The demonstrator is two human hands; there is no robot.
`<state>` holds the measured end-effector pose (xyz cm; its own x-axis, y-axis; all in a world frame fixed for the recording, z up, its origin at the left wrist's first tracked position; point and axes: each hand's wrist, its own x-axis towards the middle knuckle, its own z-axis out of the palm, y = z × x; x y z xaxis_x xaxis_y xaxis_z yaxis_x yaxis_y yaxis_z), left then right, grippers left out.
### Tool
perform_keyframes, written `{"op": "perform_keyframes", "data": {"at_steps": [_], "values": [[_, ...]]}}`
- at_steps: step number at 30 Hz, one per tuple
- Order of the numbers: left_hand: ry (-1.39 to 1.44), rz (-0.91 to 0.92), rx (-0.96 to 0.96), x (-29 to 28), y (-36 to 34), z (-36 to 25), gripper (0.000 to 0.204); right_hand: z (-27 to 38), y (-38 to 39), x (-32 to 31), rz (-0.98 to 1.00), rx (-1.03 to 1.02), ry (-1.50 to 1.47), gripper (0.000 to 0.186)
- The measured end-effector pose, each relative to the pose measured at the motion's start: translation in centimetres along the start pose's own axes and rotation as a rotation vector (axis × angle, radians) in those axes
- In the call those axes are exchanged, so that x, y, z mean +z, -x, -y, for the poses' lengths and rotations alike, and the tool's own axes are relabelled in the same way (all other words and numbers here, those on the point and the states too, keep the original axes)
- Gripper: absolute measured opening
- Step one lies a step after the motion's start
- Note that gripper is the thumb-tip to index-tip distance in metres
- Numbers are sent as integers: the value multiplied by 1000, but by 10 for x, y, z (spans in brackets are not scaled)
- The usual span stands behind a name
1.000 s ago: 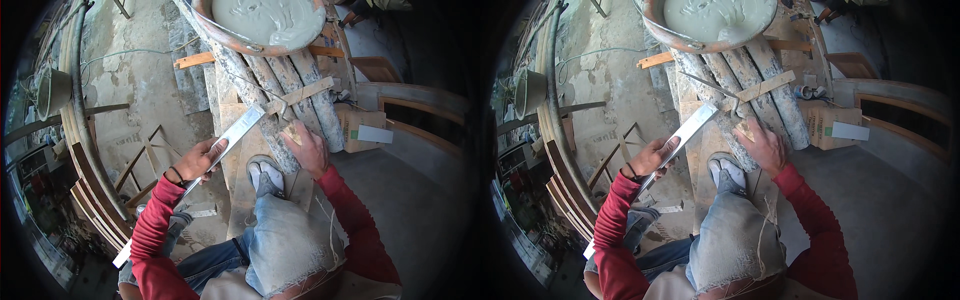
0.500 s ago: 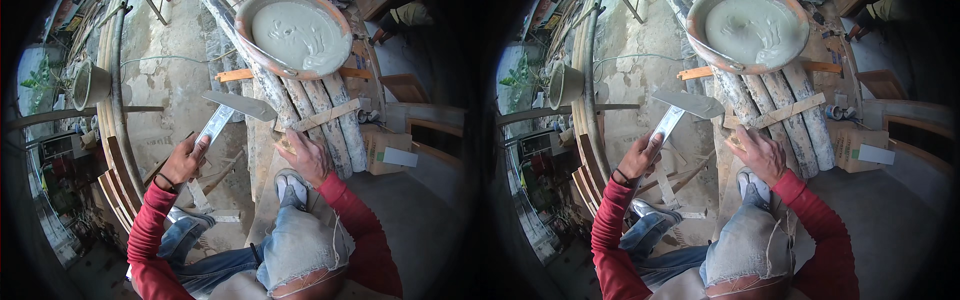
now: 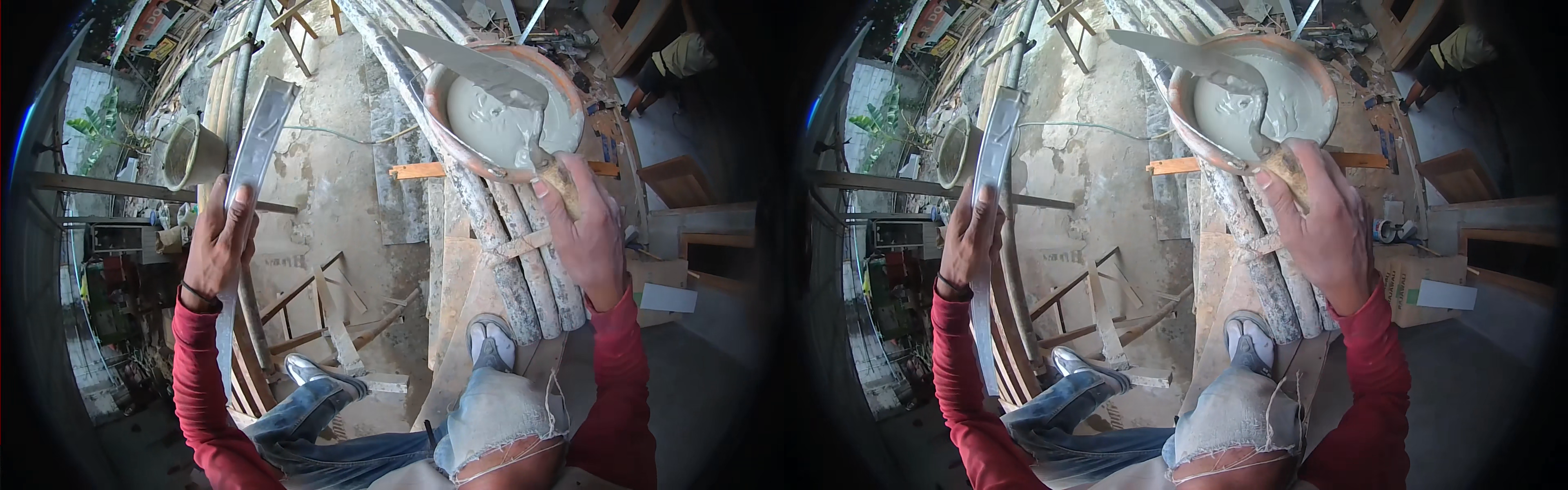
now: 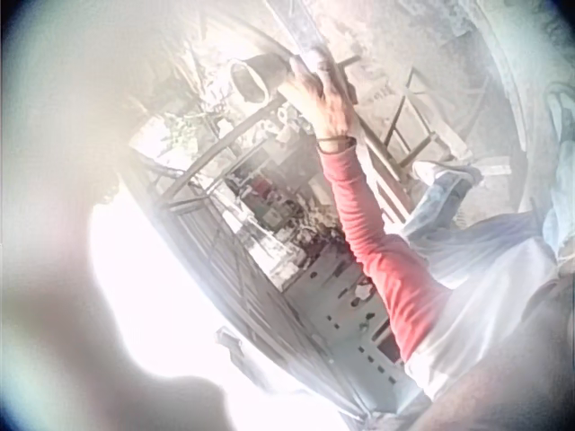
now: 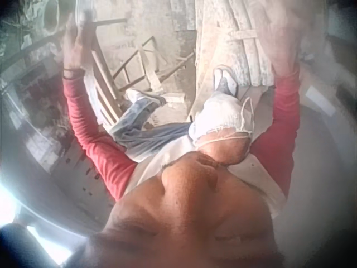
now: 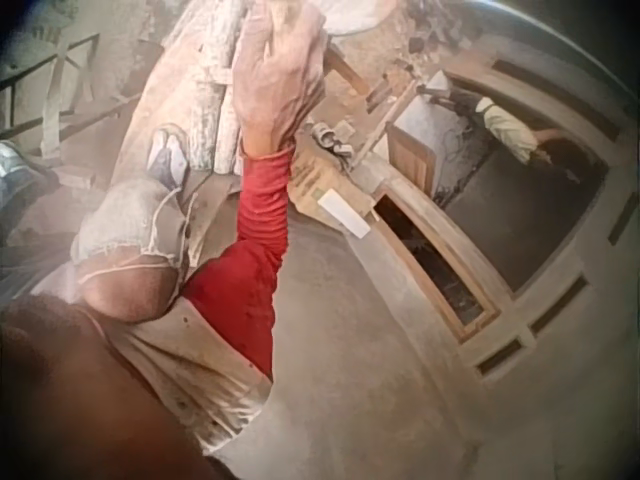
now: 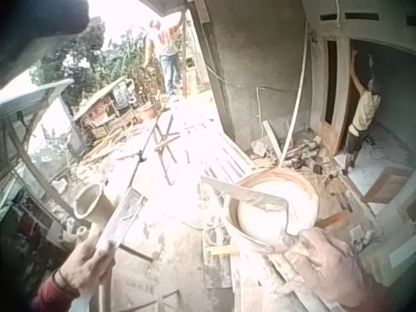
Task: The person mixes mortar in a bucket with a trowel, spreads the mortar along a metal strip using the trowel, and presses the metal strip against an overhead concrete edge by hand.
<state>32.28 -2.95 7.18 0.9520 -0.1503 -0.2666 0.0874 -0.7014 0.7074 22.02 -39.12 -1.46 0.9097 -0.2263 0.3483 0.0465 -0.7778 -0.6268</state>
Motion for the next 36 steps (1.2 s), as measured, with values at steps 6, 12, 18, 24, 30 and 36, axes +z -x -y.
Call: {"op": "perform_keyframes", "data": {"at_steps": [6,12,18,24,30,36], "values": [[435,-203,463,-69,-16,-50,57,-27,-72,-80,170,-81,576,30],[755,-271,621,-55,-20,-19,56,-19,-113,-52,163,-493,873,22],[892,-535,564,-17,-12,33,60,-21,-124,-11,306,-549,752,15],[959,-777,514,-60,26,62,59,-45,-127,-69,534,-43,570,29],[1023,-755,569,-129,70,75,51,12,-106,-87,340,-284,849,25],[1392,-471,459,-45,17,82,42,7,-114,-39,613,-524,869,25]]}}
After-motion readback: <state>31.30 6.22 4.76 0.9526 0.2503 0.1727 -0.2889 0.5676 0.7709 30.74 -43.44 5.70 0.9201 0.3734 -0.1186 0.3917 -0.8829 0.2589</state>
